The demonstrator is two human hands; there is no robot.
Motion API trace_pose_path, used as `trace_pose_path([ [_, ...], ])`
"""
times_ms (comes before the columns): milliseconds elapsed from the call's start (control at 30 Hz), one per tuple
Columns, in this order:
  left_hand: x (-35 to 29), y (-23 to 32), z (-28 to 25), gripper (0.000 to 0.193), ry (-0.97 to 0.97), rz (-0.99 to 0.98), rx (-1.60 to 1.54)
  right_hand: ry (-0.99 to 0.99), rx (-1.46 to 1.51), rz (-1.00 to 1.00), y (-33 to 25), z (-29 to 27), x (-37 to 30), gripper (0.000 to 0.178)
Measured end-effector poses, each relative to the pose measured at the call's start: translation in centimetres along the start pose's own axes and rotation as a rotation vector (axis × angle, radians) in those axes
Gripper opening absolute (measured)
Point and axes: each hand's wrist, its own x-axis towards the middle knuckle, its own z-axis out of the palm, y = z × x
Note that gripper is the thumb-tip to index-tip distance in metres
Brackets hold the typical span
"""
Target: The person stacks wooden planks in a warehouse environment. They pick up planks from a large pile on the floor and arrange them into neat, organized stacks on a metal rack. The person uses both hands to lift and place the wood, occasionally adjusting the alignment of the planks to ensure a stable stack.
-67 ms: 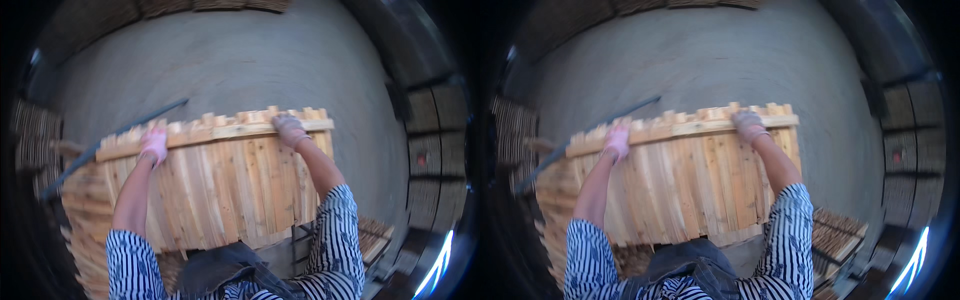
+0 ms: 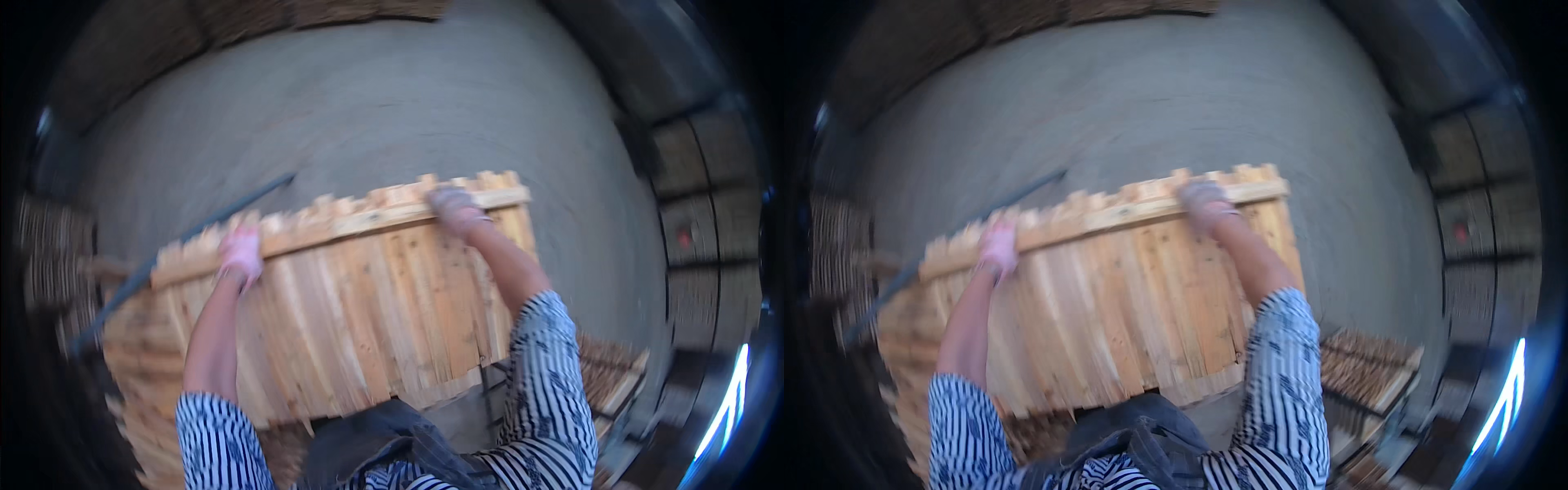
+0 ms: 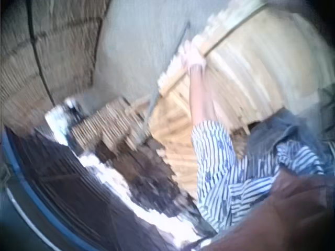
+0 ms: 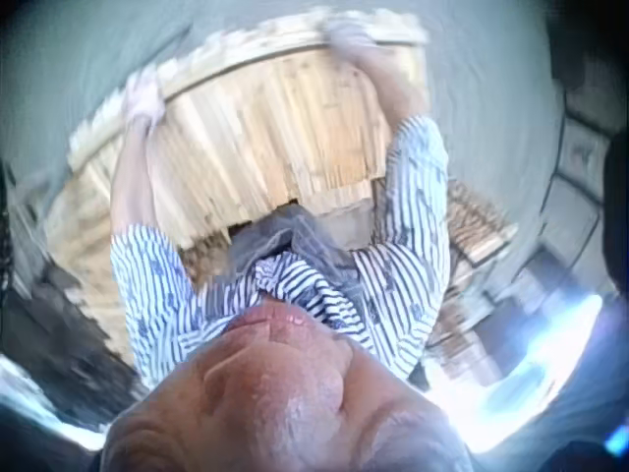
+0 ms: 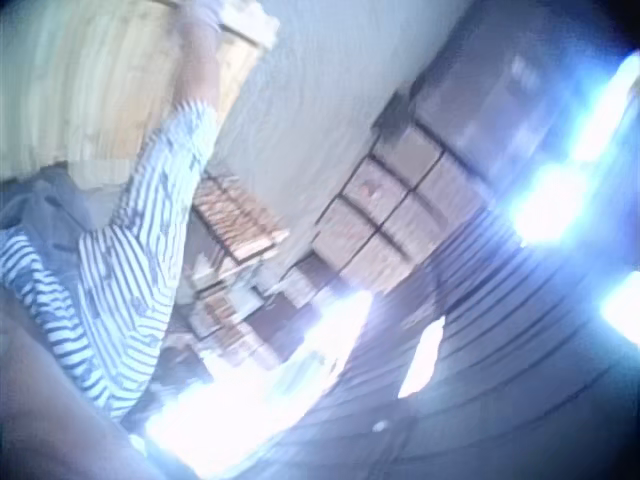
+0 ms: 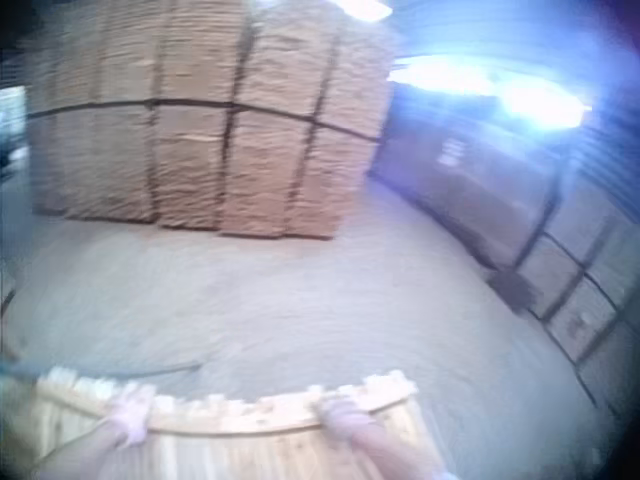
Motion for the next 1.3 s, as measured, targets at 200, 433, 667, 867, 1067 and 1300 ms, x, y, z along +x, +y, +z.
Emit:
trace_pose_path([
  [200, -2.2, 0.6, 0.4, 0.087, -0.188, -0.176, 0.007, 0.012, -0.073, -0.061, -0.1, 2.2, 2.6, 0.03],
  [433, -0.4, -0.1, 2.9, 0.076, -0.067, -0.13, 0.022, 0.105, -0.084, -0.099, 1.8, 2.8, 1.3, 0.027],
  [667, -4.3, -2.3, 1.5, 0.034, -0.038, -0.162, 0.007, 0.077, 0.039, -0.144, -1.9, 2.3, 4.9, 0.026],
  [867, -8.4, 3.8, 4.3, 0.053, 0.304, -0.082, -0.074, 0.122, -0.236, -0.043, -1.1, 3.6, 0.2, 0.042],
  [1067, -31.1, 8.3, 13.5, 0.071, 0.326, -0.41, -0.62, 0.528, -0.082, -0.071, -3.7, 9.4, -5.1, 0.076],
  [1300, -53.0, -2.6, 24.1, 0.096, 0.511, -1.456, -0.891, 0.459, 0.402, -0.81, -22.0, 20.0, -18.9, 0.057],
])
